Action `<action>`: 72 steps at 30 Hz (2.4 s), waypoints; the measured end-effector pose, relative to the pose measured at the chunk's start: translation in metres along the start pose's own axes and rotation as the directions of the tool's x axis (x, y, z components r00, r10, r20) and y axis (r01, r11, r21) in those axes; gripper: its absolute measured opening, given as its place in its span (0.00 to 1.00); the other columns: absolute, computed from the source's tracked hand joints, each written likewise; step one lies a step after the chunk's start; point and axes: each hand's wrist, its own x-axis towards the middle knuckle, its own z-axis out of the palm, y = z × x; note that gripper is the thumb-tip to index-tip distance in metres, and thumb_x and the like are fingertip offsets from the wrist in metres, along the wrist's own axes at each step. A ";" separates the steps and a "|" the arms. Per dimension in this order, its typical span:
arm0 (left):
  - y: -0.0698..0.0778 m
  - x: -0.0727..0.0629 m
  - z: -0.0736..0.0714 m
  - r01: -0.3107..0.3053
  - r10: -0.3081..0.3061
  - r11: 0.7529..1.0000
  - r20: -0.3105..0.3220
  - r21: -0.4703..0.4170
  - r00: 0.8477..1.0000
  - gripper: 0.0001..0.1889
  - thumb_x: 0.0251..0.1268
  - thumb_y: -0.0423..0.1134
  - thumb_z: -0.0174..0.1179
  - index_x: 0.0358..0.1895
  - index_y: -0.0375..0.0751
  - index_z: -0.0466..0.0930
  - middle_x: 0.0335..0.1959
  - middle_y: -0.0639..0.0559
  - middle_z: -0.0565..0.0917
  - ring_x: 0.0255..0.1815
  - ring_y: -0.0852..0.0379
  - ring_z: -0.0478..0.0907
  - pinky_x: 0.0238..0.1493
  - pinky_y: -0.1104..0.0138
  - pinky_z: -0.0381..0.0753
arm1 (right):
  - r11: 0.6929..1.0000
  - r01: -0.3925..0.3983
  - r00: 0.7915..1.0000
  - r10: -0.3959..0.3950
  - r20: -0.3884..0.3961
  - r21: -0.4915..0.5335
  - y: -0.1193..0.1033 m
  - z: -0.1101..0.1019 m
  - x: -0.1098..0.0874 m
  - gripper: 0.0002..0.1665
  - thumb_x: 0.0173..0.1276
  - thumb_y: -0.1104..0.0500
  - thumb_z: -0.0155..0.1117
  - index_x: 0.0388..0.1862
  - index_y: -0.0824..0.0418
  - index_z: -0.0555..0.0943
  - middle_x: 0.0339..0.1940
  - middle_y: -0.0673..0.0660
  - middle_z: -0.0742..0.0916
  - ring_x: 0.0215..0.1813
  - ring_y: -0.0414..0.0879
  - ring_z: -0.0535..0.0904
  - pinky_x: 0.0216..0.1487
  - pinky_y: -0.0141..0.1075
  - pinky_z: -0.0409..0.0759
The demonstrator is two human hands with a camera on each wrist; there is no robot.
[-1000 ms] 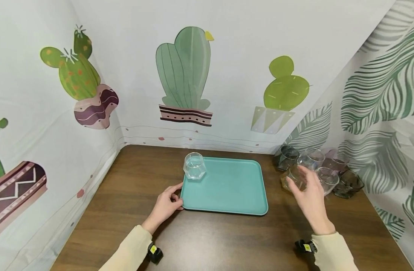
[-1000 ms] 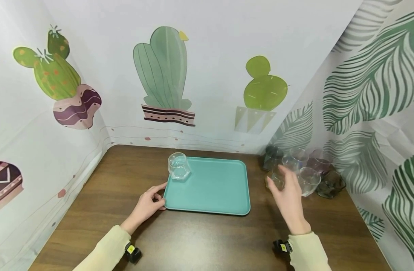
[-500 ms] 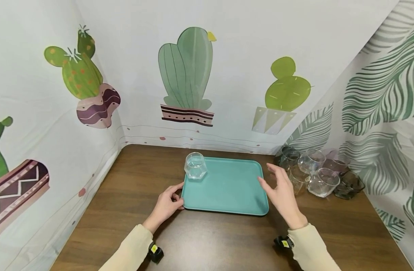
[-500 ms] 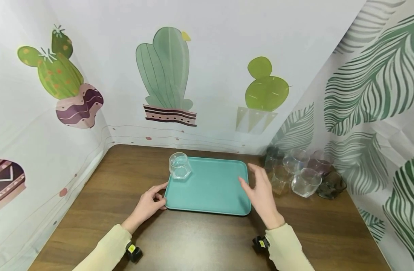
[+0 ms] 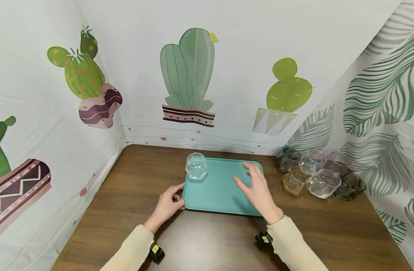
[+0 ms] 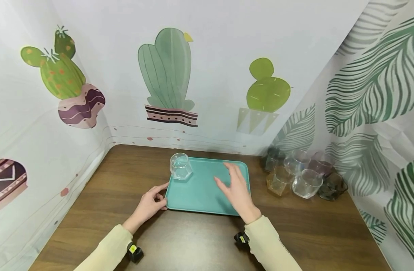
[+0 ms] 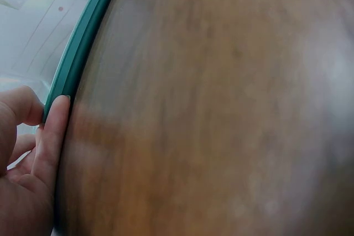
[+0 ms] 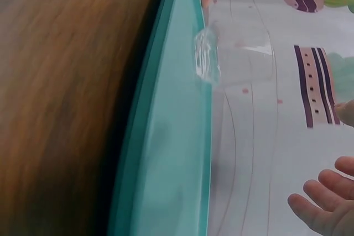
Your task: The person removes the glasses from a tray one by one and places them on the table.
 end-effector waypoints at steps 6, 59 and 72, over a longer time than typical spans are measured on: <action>0.000 -0.001 0.000 -0.001 0.001 1.000 0.001 0.006 1.000 0.34 0.58 0.20 0.60 0.72 0.36 0.76 0.50 0.42 0.78 0.31 0.57 0.78 0.30 0.67 0.92 | 1.000 -0.015 0.998 0.013 0.064 0.027 -0.011 0.018 0.014 0.36 0.70 0.56 0.74 0.72 0.65 0.73 0.64 0.67 0.80 0.60 0.61 0.79 0.61 0.53 0.85; -0.003 0.004 0.003 -0.023 0.023 1.000 -0.004 -0.010 1.000 0.30 0.62 0.21 0.62 0.70 0.33 0.76 0.43 0.42 0.77 0.29 0.58 0.78 0.27 0.68 0.91 | 0.946 -0.257 0.913 0.171 0.371 0.196 -0.024 0.119 0.075 0.49 0.66 0.49 0.77 0.79 0.62 0.64 0.70 0.67 0.76 0.70 0.62 0.74 0.71 0.60 0.77; -0.003 0.004 0.004 -0.021 0.021 1.000 -0.014 0.013 1.000 0.30 0.61 0.21 0.62 0.70 0.33 0.76 0.41 0.44 0.77 0.29 0.59 0.78 0.27 0.68 0.91 | 0.923 -0.311 0.902 0.213 0.377 0.224 -0.018 0.106 0.062 0.47 0.66 0.48 0.77 0.78 0.58 0.65 0.73 0.65 0.76 0.70 0.62 0.74 0.67 0.59 0.79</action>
